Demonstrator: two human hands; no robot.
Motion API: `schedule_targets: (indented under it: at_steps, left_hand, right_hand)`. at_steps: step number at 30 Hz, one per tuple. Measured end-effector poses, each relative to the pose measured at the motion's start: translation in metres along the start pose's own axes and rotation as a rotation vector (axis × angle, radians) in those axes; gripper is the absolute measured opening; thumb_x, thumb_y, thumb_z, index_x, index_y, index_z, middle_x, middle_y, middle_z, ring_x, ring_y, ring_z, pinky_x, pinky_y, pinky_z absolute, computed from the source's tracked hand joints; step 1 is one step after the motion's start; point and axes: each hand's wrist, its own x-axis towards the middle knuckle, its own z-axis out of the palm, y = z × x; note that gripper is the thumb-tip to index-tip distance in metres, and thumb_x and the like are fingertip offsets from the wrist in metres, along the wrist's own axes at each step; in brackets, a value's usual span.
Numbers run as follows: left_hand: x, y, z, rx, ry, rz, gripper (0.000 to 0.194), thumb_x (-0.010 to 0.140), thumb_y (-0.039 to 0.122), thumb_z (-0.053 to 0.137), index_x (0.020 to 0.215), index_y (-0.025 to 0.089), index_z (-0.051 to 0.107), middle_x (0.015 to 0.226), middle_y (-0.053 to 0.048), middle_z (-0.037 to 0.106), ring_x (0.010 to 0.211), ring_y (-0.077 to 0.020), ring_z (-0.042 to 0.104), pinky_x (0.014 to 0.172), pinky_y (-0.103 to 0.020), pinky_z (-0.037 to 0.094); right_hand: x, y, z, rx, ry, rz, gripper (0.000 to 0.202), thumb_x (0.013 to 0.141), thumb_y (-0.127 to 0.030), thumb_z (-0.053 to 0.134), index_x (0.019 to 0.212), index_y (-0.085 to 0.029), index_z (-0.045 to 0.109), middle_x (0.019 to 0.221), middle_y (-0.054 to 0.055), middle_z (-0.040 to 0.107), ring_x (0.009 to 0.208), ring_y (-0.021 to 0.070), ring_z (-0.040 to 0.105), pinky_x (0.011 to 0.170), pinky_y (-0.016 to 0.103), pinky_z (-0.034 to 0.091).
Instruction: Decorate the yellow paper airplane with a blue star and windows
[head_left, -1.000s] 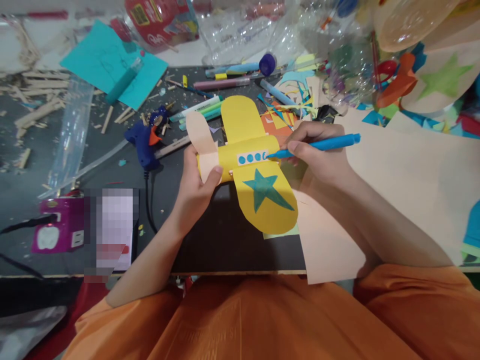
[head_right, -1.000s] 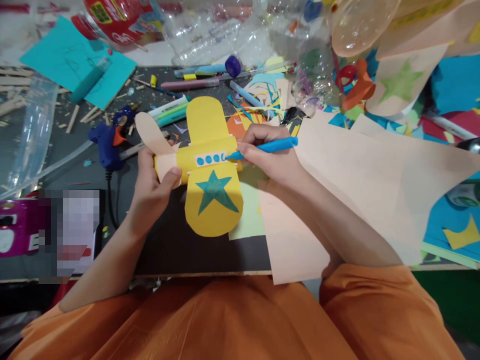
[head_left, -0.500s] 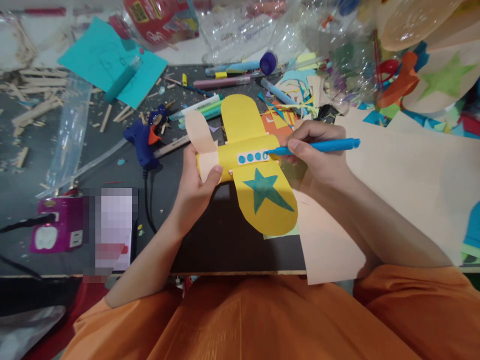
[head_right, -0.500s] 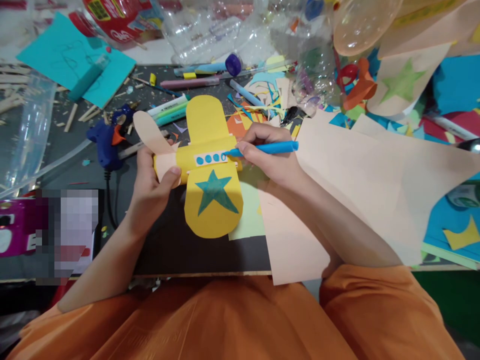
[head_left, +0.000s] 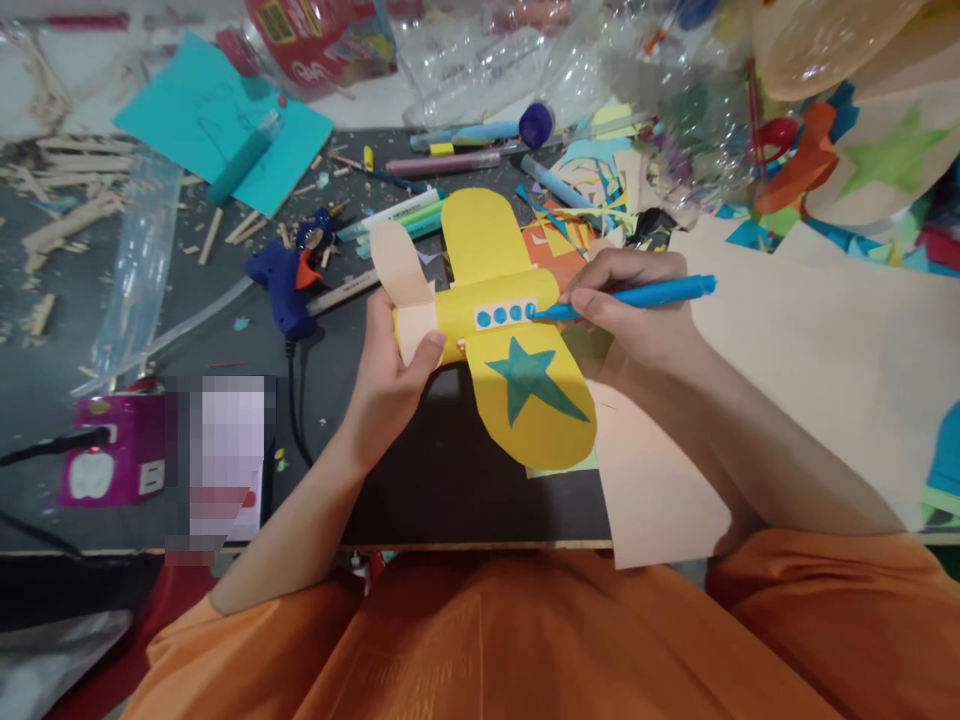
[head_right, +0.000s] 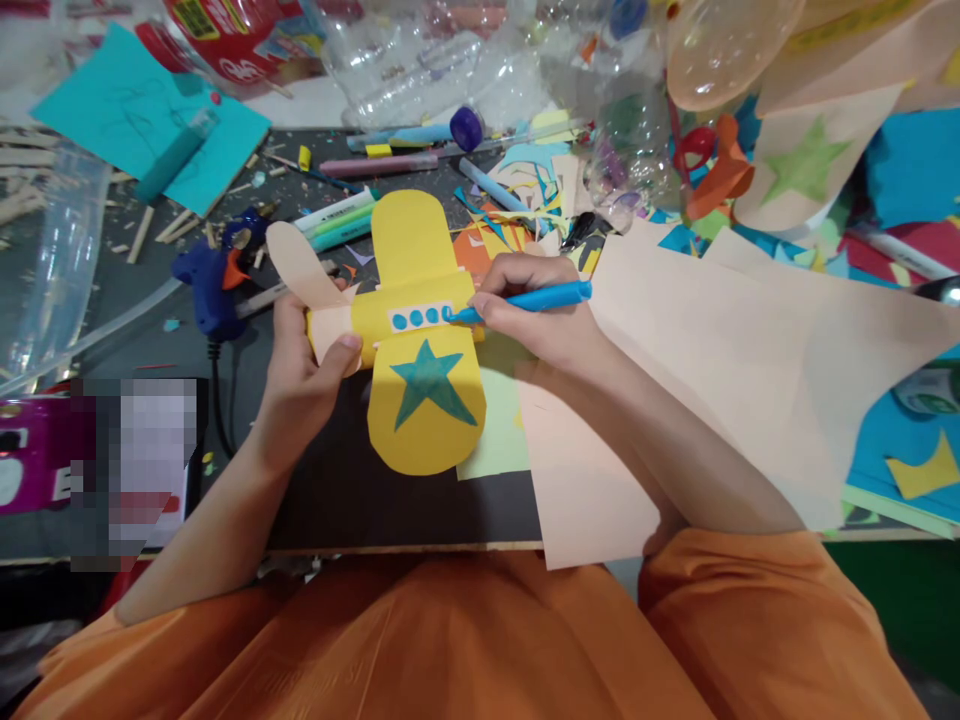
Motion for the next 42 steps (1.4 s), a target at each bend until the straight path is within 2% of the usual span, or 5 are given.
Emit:
schedule_targets:
  at_steps: [8, 19, 26, 32, 42]
  left_hand:
    - [0.0003, 0.0028, -0.0005, -0.016, -0.018, -0.031, 0.057, 0.093, 0.066, 0.056, 0.13, 0.024, 0.047, 0.121, -0.012, 0.062, 0.113, -0.0323, 0.064, 0.098, -0.051, 0.057]
    - [-0.0002, 0.0034, 0.0003, -0.058, -0.019, -0.052, 0.05, 0.091, 0.054, 0.06, 0.13, 0.023, 0.05, 0.121, -0.011, 0.064, 0.109, -0.0317, 0.065, 0.097, -0.049, 0.058]
    - [0.0008, 0.0013, 0.0022, -0.125, 0.014, -0.043, 0.05, 0.089, 0.05, 0.064, 0.128, 0.02, 0.052, 0.118, -0.011, 0.064, 0.107, -0.0305, 0.065, 0.097, -0.046, 0.056]
    - [0.0006, 0.0001, 0.0025, -0.168, 0.026, -0.045, 0.051, 0.088, 0.052, 0.066, 0.126, 0.02, 0.054, 0.116, -0.011, 0.065, 0.101, -0.0287, 0.065, 0.092, -0.043, 0.056]
    - [-0.0002, -0.0006, 0.003, -0.209, 0.056, -0.04, 0.047, 0.086, 0.047, 0.07, 0.122, 0.02, 0.058, 0.113, -0.009, 0.064, 0.102, -0.0289, 0.064, 0.097, -0.044, 0.055]
  right_hand:
    - [0.0012, -0.0023, 0.0042, 0.12, 0.081, -0.033, 0.025, 0.077, -0.028, 0.077, 0.057, -0.023, 0.062, 0.053, -0.003, 0.061, 0.044, 0.0104, 0.049, 0.046, 0.028, 0.042]
    - [-0.0002, 0.001, 0.0042, 0.127, 0.065, -0.048, 0.03, 0.082, -0.033, 0.08, 0.061, -0.023, 0.062, 0.055, -0.002, 0.061, 0.045, 0.0108, 0.051, 0.047, 0.03, 0.045]
    - [-0.0004, 0.0002, 0.0033, 0.092, 0.043, 0.029, 0.036, 0.082, -0.044, 0.08, 0.06, -0.024, 0.059, 0.056, -0.001, 0.058, 0.049, 0.013, 0.053, 0.049, 0.032, 0.048]
    - [-0.0014, -0.0015, 0.0062, 0.134, 0.075, -0.011, 0.027, 0.082, -0.031, 0.078, 0.062, -0.023, 0.062, 0.056, -0.003, 0.061, 0.046, 0.0103, 0.051, 0.047, 0.028, 0.044]
    - [-0.0005, 0.0004, 0.0024, 0.039, 0.022, 0.006, 0.034, 0.085, -0.044, 0.077, 0.062, -0.024, 0.061, 0.057, -0.001, 0.059, 0.05, 0.0139, 0.054, 0.049, 0.031, 0.048]
